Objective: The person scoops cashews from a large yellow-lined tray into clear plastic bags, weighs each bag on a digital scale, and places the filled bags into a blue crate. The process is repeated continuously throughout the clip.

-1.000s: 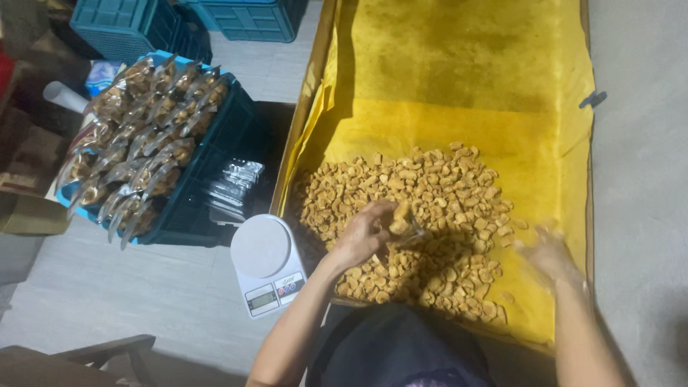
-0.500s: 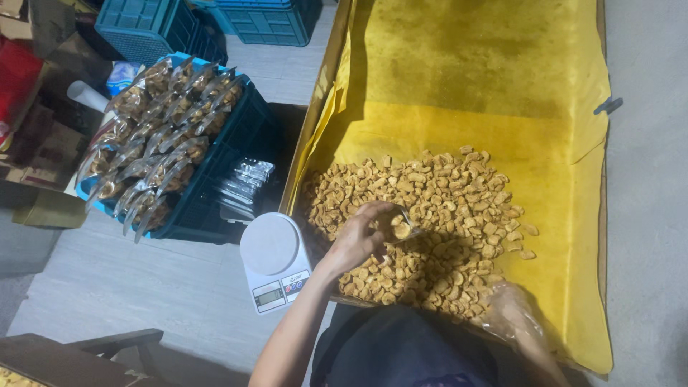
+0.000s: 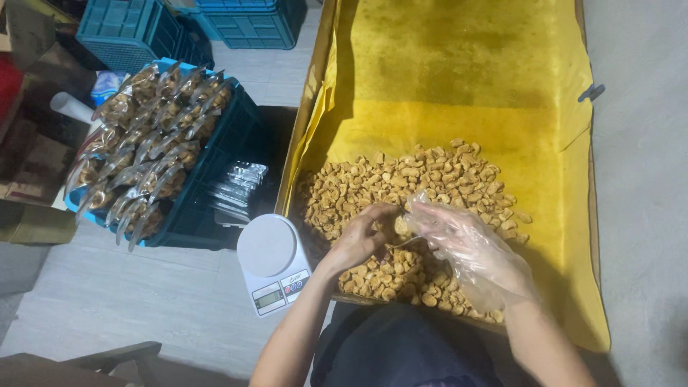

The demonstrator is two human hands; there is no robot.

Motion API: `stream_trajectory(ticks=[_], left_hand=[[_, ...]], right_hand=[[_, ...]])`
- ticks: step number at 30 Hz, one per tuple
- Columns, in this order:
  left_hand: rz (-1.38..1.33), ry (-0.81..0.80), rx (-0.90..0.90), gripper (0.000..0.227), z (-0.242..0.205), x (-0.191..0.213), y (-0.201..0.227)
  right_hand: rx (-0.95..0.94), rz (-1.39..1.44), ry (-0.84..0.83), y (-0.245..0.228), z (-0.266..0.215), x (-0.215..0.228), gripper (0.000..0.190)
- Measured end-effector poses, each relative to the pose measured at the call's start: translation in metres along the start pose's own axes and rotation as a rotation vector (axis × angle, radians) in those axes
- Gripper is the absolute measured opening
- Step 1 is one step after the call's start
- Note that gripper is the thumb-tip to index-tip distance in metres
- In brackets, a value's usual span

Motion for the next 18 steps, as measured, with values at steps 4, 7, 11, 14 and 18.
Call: stream_trajectory(ticks=[4,7,11,14,18], left_hand=[[-0.181,0.034,0.021,0.045,-0.01,0.006,0.01],[-0.154,0.061,-0.035,0.043,-0.026,0.014,0.008],[-0.161,0.102,-0.031,0.046,-0.021,0.027,-0.003],[-0.24,0.112,0.025,0.043,-0.029,0.031,-0.007],[-0.255,0.246,0.038,0.043,-0.06,0.052,-0.007]], right_hand=[[0.058,-0.044,0.225,-0.036,0.0,-0.012,0.045],[0.015,-0.173,0.516,-0.045,-0.012,0.005,0.044],[-0.044,-0.34,0.562,-0.027,-0.017,0.017,0.041],[-0.164,-0.45,0.558,-0.003,-0.004,0.027,0.042],[-0.234,-0.442,0.528,0.017,0.012,0.041,0.047]])
Point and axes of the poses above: each hand's wrist, its own z-axis towards the middle knuckle, its own x-axis out of the back of the hand, y = z × x, the point moved 4 cm from there along z, towards the middle knuckle, and after that the axes turned 5 degrees about z, right-handed, at the moved point
